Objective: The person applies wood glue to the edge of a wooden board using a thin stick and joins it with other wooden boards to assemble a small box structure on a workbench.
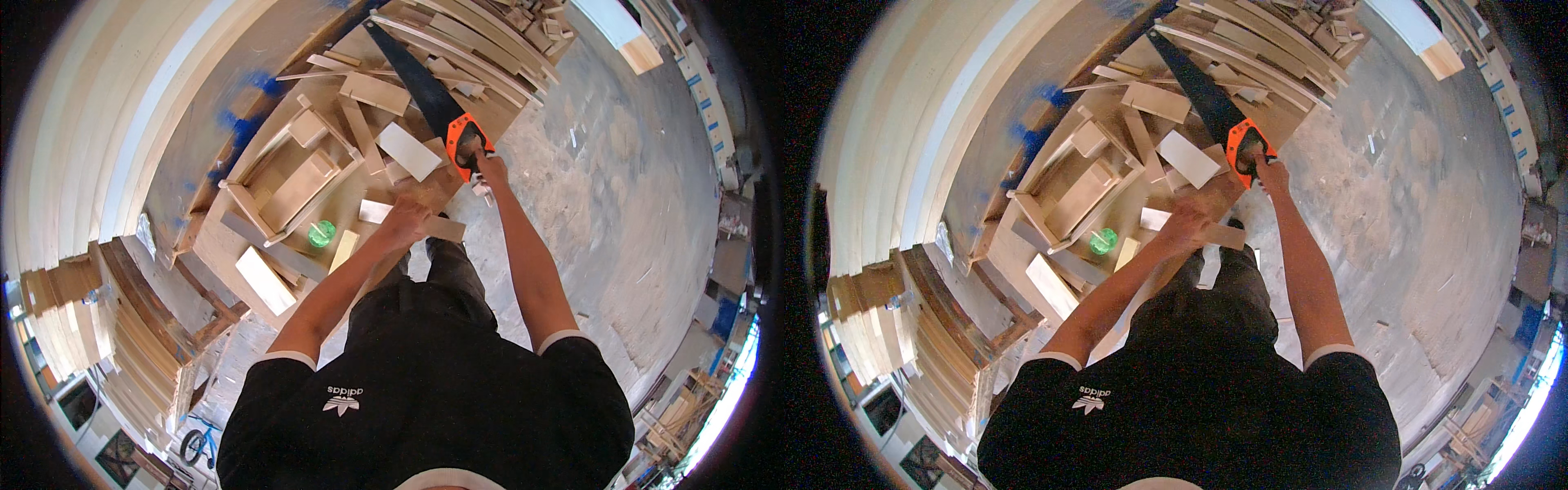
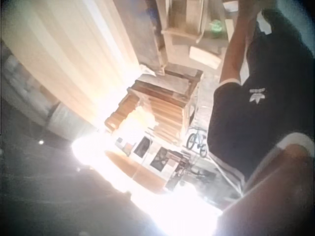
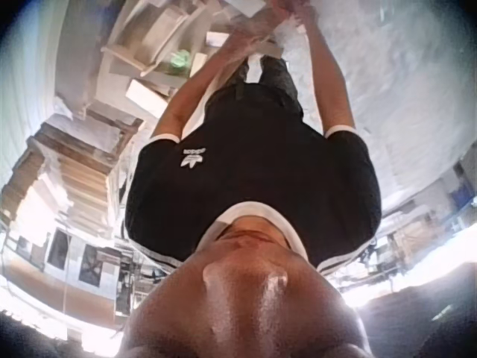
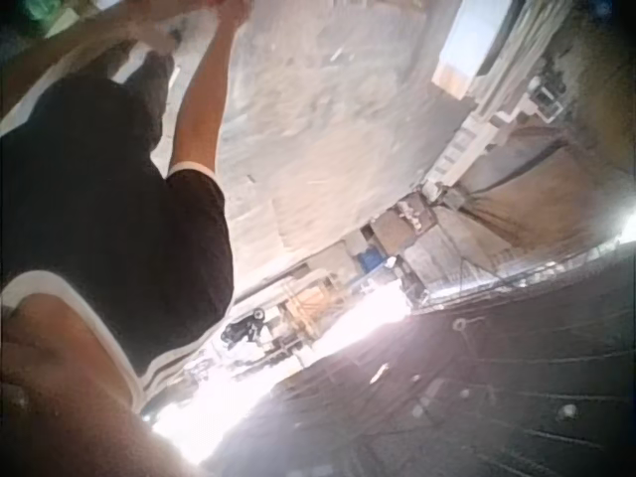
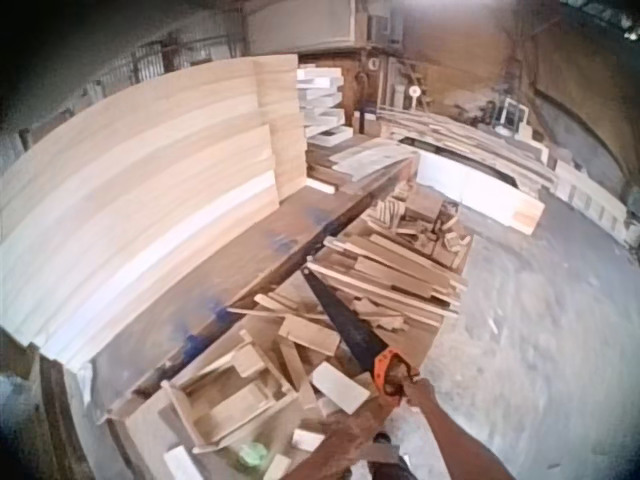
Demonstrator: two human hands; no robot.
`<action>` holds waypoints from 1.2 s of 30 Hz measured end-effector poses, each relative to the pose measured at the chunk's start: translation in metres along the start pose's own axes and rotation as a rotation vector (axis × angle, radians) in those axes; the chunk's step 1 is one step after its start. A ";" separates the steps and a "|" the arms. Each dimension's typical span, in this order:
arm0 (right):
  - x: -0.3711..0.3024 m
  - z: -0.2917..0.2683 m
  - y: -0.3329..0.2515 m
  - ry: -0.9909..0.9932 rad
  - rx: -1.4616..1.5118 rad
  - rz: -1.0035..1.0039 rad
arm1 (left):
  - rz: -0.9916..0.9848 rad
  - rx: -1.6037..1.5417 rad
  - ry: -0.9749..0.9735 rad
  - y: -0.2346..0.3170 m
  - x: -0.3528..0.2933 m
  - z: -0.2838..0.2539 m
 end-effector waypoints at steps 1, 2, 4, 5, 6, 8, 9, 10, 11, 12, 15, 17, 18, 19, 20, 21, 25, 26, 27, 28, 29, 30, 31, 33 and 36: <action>0.001 -0.008 0.006 -0.005 -0.108 0.028 | -0.015 -0.012 0.001 0.007 0.003 -0.003; -0.011 -0.015 -0.007 0.094 -0.118 -0.034 | -0.048 -0.013 0.003 0.014 0.002 -0.014; -0.052 -0.036 -0.028 0.292 -0.133 -0.168 | -0.119 -0.041 0.091 0.024 0.002 -0.041; -0.059 -0.031 -0.031 0.145 0.021 -0.278 | -0.152 -0.074 0.174 0.028 0.001 -0.052; -0.067 -0.026 -0.036 -0.009 0.174 -0.385 | -0.187 -0.105 0.259 0.030 -0.001 -0.064; -0.130 -0.025 -0.080 -0.348 0.232 -0.425 | -0.285 -0.123 0.403 0.027 -0.013 -0.099; -0.157 -0.018 -0.097 -0.510 0.260 -0.434 | -0.325 -0.136 0.470 0.027 -0.020 -0.117; -0.166 -0.009 -0.105 -0.504 0.306 -0.479 | -0.364 -0.176 0.470 0.026 -0.024 -0.130; -0.174 0.003 -0.114 -0.510 0.352 -0.528 | -0.413 -0.209 0.473 0.021 -0.032 -0.146; -0.180 0.013 -0.123 -0.517 0.399 -0.578 | -0.463 -0.242 0.478 0.017 -0.039 -0.162; -0.179 0.039 -0.145 -0.548 0.516 -0.441 | -0.396 0.067 0.712 0.038 -0.063 -0.231; -0.154 0.048 -0.144 -0.477 0.529 -0.461 | -0.437 -0.018 0.931 0.017 -0.112 -0.242; -0.142 0.050 -0.141 -0.457 0.527 -0.444 | -0.584 -0.184 1.053 -0.004 -0.148 -0.233; -0.133 0.052 -0.139 -0.441 0.525 -0.428 | -0.737 -0.259 1.107 -0.021 -0.185 -0.219; -0.130 0.058 -0.138 -0.475 0.493 -0.428 | -0.889 -0.339 1.155 -0.036 -0.219 -0.203; -0.128 0.064 -0.137 -0.479 0.487 -0.429 | -0.903 -0.305 1.096 -0.042 -0.236 -0.189; -0.116 0.078 -0.128 -0.476 0.397 -0.425 | -0.936 -0.122 0.789 -0.042 -0.244 -0.144; -0.115 0.081 -0.128 -0.477 0.361 -0.425 | -0.926 -0.030 0.762 -0.036 -0.233 -0.141; -0.115 0.082 -0.127 -0.481 0.373 -0.416 | -0.916 0.061 0.732 -0.030 -0.223 -0.138; -0.117 0.083 -0.126 -0.485 0.387 -0.409 | -0.935 0.020 0.750 -0.035 -0.219 -0.130; -0.119 0.086 -0.127 -0.497 0.398 -0.403 | -0.961 -0.018 0.770 -0.044 -0.217 -0.121; -0.121 0.093 -0.130 -0.569 0.383 -0.385 | -0.987 -0.055 0.792 -0.052 -0.223 -0.114; -0.119 0.095 -0.127 -0.579 0.376 -0.386 | -0.999 -0.066 0.824 -0.054 -0.227 -0.116; -0.115 0.105 -0.123 -0.603 0.361 -0.390 | -1.025 -0.086 0.892 -0.057 -0.237 -0.118; -0.123 0.119 -0.123 -0.598 0.258 -0.366 | -1.113 -0.060 1.064 -0.036 -0.285 -0.127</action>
Point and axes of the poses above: each hand's wrist, its own x-axis towards the middle knuckle, its own z-axis out of the palm, y = z × x, the point moved 8 cm from there along x, towards the middle knuckle, and after that the axes turned 2 degrees about -x, right-handed, at the moved point
